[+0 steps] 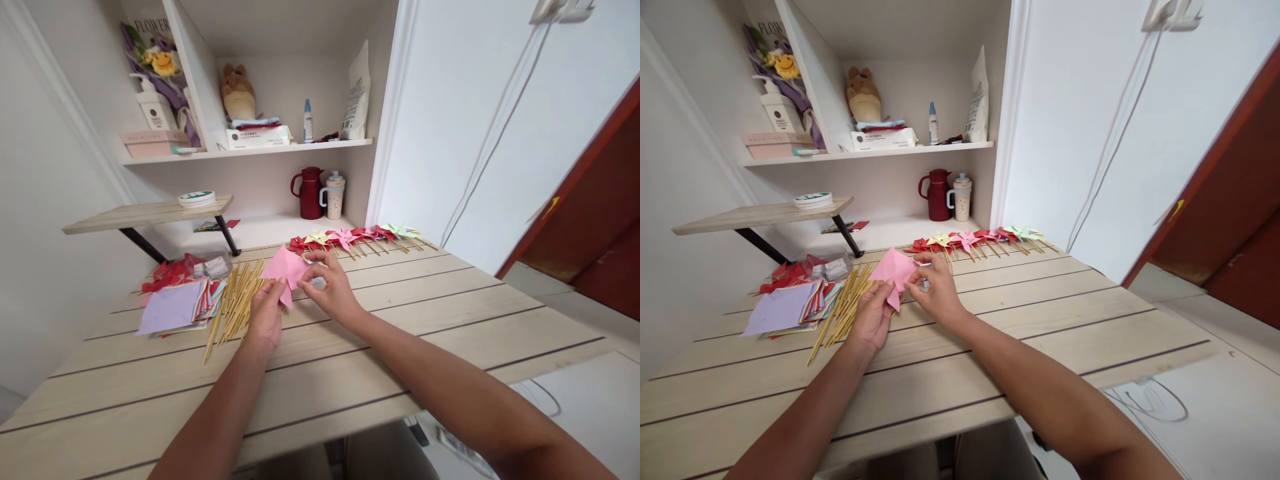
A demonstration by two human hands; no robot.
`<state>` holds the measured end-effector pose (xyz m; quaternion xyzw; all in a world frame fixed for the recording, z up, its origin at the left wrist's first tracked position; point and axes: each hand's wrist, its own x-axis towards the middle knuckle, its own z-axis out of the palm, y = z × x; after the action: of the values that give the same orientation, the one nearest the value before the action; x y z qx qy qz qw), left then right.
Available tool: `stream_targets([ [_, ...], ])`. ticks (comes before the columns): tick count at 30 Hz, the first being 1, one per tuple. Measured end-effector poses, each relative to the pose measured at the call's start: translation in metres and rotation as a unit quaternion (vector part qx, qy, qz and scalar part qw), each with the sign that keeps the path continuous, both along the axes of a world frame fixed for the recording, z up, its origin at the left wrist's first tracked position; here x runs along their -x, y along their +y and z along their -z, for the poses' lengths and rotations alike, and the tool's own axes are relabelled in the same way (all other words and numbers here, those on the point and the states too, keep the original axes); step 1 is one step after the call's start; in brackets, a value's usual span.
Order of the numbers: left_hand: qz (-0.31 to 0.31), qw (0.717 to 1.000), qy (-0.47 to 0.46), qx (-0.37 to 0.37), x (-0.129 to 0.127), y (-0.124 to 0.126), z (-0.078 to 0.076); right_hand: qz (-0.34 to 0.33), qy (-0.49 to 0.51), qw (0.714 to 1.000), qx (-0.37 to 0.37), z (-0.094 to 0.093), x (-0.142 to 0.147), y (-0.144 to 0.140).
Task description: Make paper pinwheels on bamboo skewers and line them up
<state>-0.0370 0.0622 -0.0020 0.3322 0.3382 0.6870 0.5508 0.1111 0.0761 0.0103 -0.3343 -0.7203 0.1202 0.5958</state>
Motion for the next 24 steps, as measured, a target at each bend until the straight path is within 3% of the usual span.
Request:
stream_targets([
  [24, -0.001, 0.998, 0.055, -0.001, -0.0024, -0.0024, 0.0014, 0.000, 0.011, 1.000, 0.019, 0.0011, -0.0030, 0.0030],
])
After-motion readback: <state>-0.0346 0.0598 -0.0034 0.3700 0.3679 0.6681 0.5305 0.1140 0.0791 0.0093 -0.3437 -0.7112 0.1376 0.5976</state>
